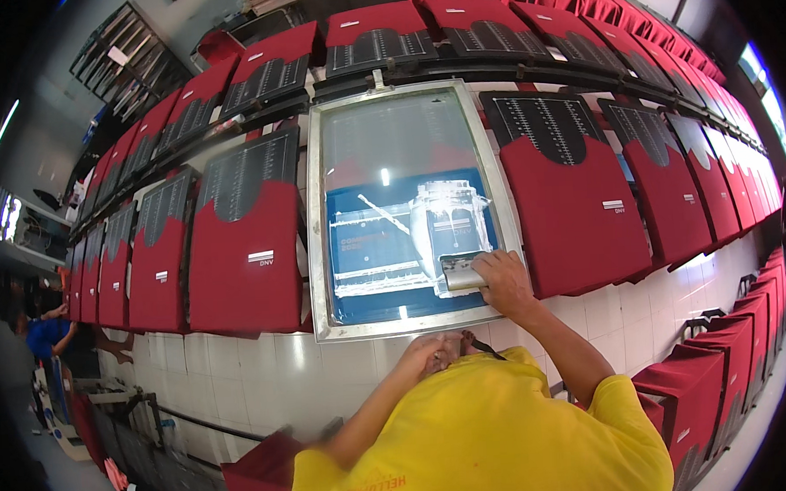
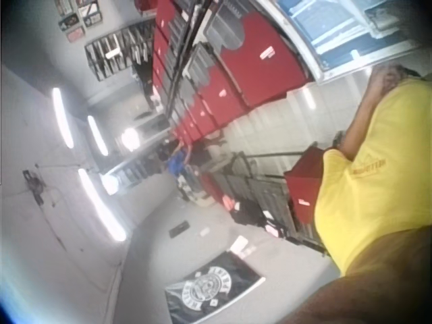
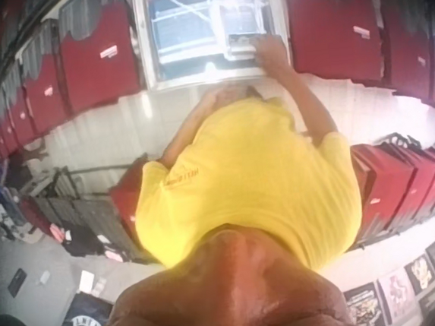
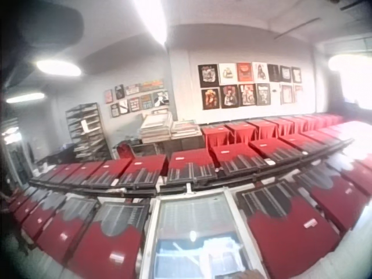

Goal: The person performs screen printing on a series of fabric pieces by lowering a screen frame and applying ink with a squeegee.

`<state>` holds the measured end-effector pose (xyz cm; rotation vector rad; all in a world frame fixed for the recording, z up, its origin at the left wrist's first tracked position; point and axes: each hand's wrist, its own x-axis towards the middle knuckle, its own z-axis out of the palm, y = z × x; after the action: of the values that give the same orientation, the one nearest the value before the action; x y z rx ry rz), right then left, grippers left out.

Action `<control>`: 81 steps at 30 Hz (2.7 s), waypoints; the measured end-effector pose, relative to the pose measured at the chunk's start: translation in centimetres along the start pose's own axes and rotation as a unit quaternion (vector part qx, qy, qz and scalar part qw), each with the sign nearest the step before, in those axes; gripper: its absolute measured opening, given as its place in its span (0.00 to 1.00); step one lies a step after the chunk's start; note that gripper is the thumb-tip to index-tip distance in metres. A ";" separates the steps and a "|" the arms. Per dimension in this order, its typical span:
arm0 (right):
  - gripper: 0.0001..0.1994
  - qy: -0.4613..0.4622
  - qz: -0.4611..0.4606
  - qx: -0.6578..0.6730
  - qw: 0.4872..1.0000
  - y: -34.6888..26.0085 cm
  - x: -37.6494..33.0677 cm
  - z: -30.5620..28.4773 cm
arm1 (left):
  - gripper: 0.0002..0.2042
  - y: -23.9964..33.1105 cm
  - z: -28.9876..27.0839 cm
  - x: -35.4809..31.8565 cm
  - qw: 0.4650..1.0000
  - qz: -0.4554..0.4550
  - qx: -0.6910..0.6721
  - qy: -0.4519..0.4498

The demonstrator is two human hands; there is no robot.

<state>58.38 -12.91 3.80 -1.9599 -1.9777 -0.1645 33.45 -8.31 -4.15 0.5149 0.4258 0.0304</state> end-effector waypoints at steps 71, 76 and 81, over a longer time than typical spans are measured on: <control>0.18 0.163 0.333 0.390 0.843 9.7 -6.7 6.4 | 0.20 12.1 -8.0 -5.9 0.499 0.321 0.442 0.673; 0.17 0.169 0.340 0.355 0.854 11.1 -5.6 9.3 | 0.18 8.8 -14.1 -4.9 0.579 0.330 0.378 0.643; 0.16 0.201 0.360 0.327 0.850 11.4 -5.7 10.9 | 0.19 8.2 -15.5 -2.8 0.624 0.384 0.338 0.590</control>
<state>67.77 -14.37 -10.01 -1.8339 -0.7822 0.2440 25.27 5.81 -11.25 1.4039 1.5248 1.1535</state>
